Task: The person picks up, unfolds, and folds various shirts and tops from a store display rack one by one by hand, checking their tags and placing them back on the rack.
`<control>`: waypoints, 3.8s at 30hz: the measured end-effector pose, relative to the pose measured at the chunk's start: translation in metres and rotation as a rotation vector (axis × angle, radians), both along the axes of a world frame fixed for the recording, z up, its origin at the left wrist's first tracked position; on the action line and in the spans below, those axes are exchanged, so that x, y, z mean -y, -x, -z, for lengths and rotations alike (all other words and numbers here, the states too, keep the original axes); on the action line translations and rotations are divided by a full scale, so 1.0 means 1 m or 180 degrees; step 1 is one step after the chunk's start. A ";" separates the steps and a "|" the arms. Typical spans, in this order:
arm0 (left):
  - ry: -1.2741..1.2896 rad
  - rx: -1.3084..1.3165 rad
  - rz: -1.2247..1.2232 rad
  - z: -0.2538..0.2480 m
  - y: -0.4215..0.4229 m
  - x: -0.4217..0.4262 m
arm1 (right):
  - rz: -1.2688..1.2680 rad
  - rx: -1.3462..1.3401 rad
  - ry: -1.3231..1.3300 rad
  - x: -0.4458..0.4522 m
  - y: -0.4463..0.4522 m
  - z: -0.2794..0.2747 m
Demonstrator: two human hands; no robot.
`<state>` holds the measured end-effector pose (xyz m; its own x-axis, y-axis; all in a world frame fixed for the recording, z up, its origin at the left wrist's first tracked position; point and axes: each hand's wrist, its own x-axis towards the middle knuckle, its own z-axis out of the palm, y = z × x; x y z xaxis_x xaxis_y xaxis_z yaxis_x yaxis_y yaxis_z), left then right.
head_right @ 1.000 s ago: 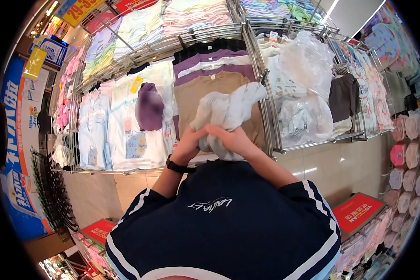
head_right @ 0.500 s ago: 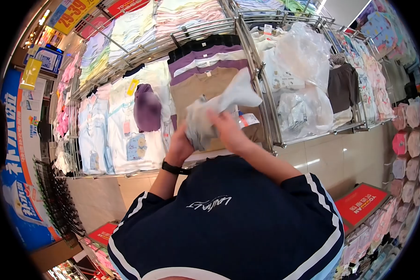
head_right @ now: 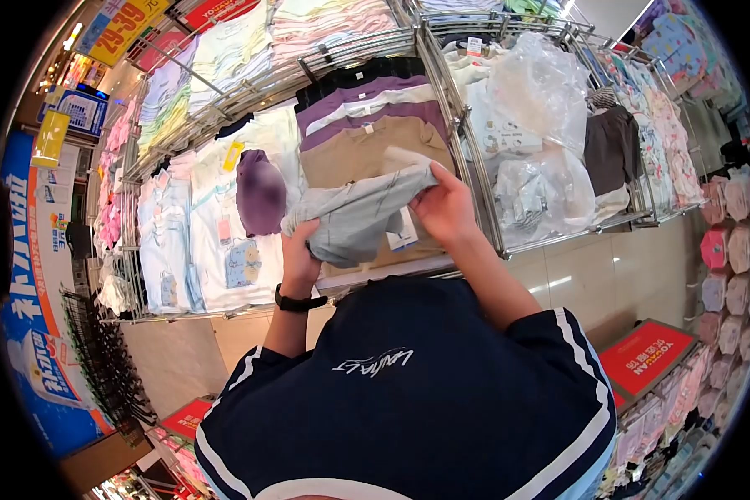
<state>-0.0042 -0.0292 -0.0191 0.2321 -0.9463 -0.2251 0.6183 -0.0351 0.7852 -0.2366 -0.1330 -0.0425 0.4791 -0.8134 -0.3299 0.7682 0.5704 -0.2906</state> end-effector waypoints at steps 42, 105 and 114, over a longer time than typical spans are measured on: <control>0.0439 0.0481 0.0441 -0.009 0.009 0.016 | -0.1724 -0.2795 0.3029 -0.028 -0.015 -0.069; 0.0580 0.2985 0.0448 -0.019 0.013 0.023 | -0.0430 -0.1549 0.1462 -0.022 -0.007 -0.035; 0.0244 0.2191 0.0231 -0.011 0.018 0.023 | -0.0699 -0.2257 0.2974 -0.043 -0.009 -0.014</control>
<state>-0.0225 -0.0526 -0.0081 0.2335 -0.9722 0.0186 -0.0228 0.0136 0.9996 -0.2280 -0.0904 -0.0290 0.5879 -0.8028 0.0990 0.1814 0.0116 -0.9833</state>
